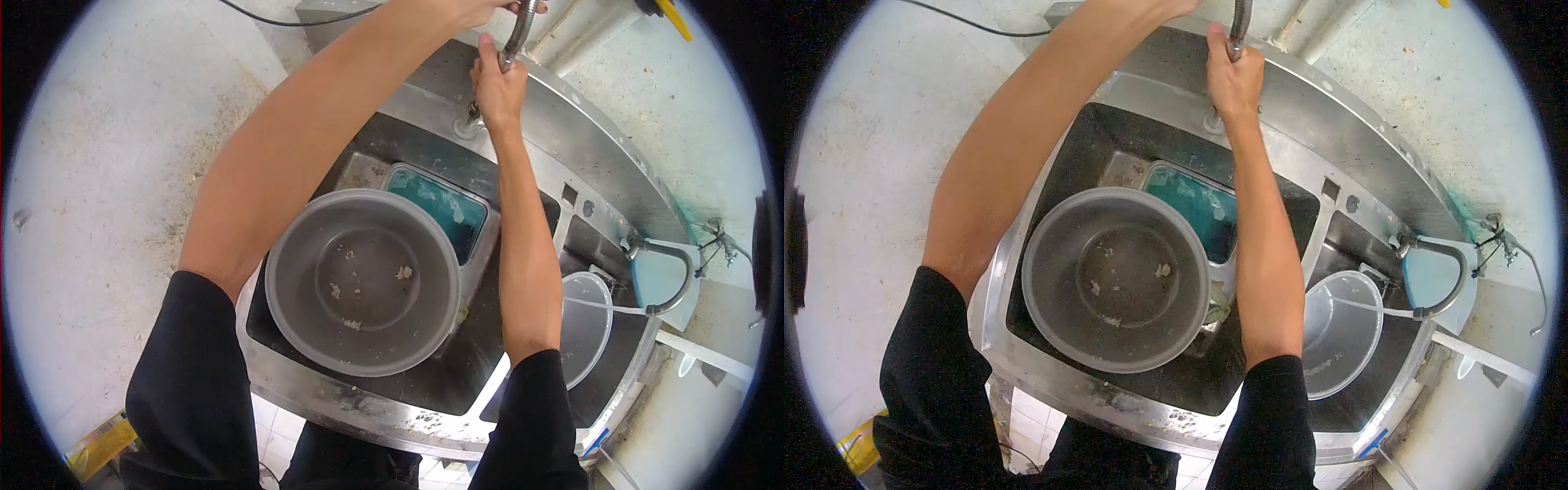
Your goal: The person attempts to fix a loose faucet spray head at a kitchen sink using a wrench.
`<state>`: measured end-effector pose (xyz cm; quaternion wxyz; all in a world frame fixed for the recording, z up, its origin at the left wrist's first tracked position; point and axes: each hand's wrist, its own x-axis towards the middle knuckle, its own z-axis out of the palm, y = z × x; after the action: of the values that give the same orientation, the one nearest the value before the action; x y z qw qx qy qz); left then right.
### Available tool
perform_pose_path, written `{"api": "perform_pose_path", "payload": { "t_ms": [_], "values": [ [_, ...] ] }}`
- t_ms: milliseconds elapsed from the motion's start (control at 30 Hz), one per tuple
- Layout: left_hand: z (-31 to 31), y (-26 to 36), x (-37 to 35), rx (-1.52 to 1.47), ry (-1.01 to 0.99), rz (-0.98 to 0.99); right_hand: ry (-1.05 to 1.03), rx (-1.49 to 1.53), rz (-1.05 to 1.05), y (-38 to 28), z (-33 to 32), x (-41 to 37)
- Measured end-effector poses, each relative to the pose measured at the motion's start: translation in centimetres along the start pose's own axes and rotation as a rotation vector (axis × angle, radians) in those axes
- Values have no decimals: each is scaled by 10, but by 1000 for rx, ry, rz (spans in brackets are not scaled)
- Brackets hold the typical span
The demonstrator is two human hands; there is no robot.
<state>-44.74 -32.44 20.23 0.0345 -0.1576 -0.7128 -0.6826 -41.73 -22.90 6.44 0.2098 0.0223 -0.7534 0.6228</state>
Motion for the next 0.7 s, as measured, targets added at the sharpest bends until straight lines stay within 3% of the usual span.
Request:
{"api": "perform_pose_path", "payload": {
  "t_ms": [33,67,100,167,200,367,467,500,533,567,633,700],
  "values": [
    [-5,0,0,-282,-24,-40,-229,148,90,-2,-10,3],
    [-9,2,1,-284,-25,-25,-457,294,177,-5,-18,9],
    [-13,12,-3,-396,5,-88,-457,292,156,-5,-22,17],
    [-27,19,-2,-502,28,-139,-710,402,278,1,-25,27],
    [-36,7,5,-86,59,91,-714,390,291,0,-24,27],
    [-65,12,-2,1115,127,815,-743,396,263,-5,-24,22],
    [-85,17,4,1185,13,968,-643,389,256,-3,-21,13],
    [-87,22,0,1181,10,966,-411,338,177,-2,-11,4],
    [-88,30,-9,1139,-17,808,-180,285,98,2,-4,-3],
    [-87,36,-17,1095,-42,650,-181,284,103,10,2,-6],
    [-85,40,-28,1141,-30,613,105,279,-184,24,16,-8],
    [-81,47,-41,1189,-30,574,159,214,-257,33,18,-6]
  ]
}}
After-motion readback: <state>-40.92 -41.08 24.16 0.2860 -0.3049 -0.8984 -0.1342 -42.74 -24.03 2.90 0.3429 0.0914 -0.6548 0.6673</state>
